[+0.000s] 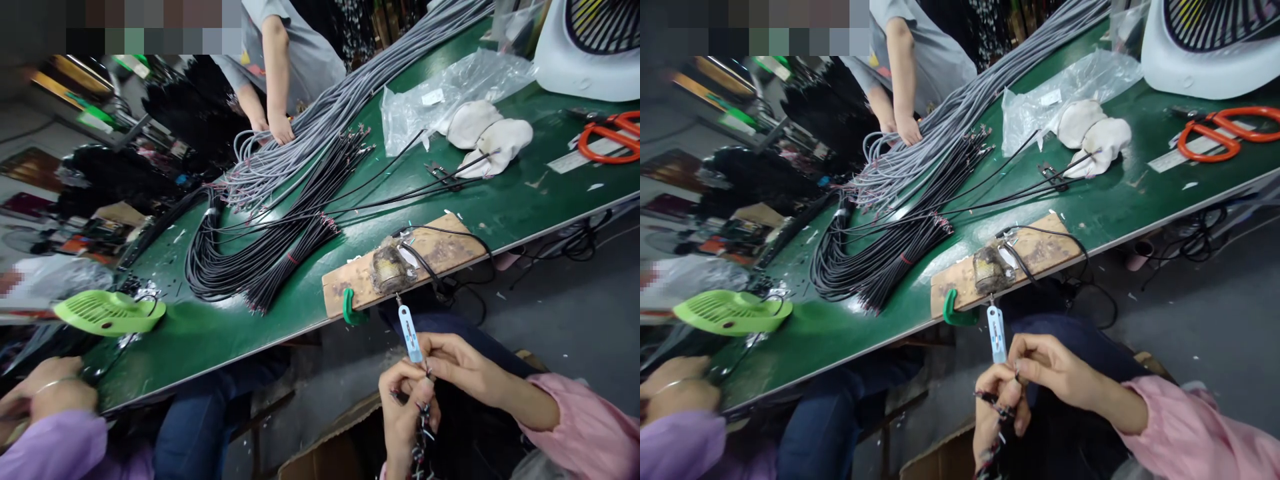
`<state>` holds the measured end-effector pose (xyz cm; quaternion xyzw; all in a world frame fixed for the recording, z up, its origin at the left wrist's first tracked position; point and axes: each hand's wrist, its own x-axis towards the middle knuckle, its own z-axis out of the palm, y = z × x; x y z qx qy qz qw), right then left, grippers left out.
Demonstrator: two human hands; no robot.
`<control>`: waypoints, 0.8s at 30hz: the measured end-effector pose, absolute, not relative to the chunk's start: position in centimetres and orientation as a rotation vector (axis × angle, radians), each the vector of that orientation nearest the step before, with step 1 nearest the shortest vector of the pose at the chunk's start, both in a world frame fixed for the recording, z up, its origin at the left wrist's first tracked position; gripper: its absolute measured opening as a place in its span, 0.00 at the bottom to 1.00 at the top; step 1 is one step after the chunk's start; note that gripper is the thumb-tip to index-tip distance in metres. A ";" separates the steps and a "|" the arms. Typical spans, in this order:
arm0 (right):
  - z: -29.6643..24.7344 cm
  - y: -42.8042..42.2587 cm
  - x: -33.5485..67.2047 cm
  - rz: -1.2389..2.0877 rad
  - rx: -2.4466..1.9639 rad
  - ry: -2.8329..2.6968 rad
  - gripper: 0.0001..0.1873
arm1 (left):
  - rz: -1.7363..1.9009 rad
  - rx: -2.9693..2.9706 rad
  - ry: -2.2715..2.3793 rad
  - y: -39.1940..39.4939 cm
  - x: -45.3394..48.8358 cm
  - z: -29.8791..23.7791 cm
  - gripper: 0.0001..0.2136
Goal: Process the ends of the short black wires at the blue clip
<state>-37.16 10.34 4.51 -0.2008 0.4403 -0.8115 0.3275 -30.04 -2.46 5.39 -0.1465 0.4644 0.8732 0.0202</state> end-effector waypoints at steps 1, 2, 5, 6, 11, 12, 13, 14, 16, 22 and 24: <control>4.6 10.3 -37.5 -2.097 -0.500 1.101 0.17 | 2.714 -0.391 1.461 -2.6 -30.1 5.4 0.07; 4.8 10.2 -38.0 -2.092 -0.469 1.107 0.17 | 2.714 -0.324 1.494 -2.7 -30.1 5.4 0.05; 5.9 9.9 -39.6 -2.149 -0.365 1.308 0.21 | 2.699 -0.154 1.640 -3.3 -30.0 5.6 0.01; 6.4 9.7 -40.2 -2.154 -0.371 1.361 0.24 | 2.691 -0.129 1.697 -3.4 -29.9 5.7 0.01; 8.7 8.8 -41.5 -2.075 -0.395 1.341 0.29 | 2.694 -0.081 1.858 -3.6 -30.3 6.6 0.04; 8.9 8.7 -41.5 -2.087 -0.375 1.306 0.28 | 2.709 -0.121 1.864 -3.5 -30.5 6.8 0.04; 9.0 8.6 -41.4 -2.107 -0.356 1.264 0.27 | 2.725 -0.183 1.869 -3.3 -30.8 7.1 0.03; 9.0 8.5 -41.3 -2.129 -0.339 1.216 0.26 | 2.742 -0.266 1.876 -3.0 -31.0 7.3 0.02; 9.1 8.5 -41.1 -2.160 -0.297 1.124 0.25 | 2.777 -0.434 1.872 -2.4 -31.5 7.7 0.04; 8.7 8.4 -40.8 -2.164 -0.260 0.925 0.26 | 2.820 -0.573 1.703 -1.6 -32.0 8.6 0.08; 8.0 8.6 -40.8 -2.191 -0.242 0.883 0.27 | 2.821 -0.582 1.693 -1.5 -31.9 8.7 0.08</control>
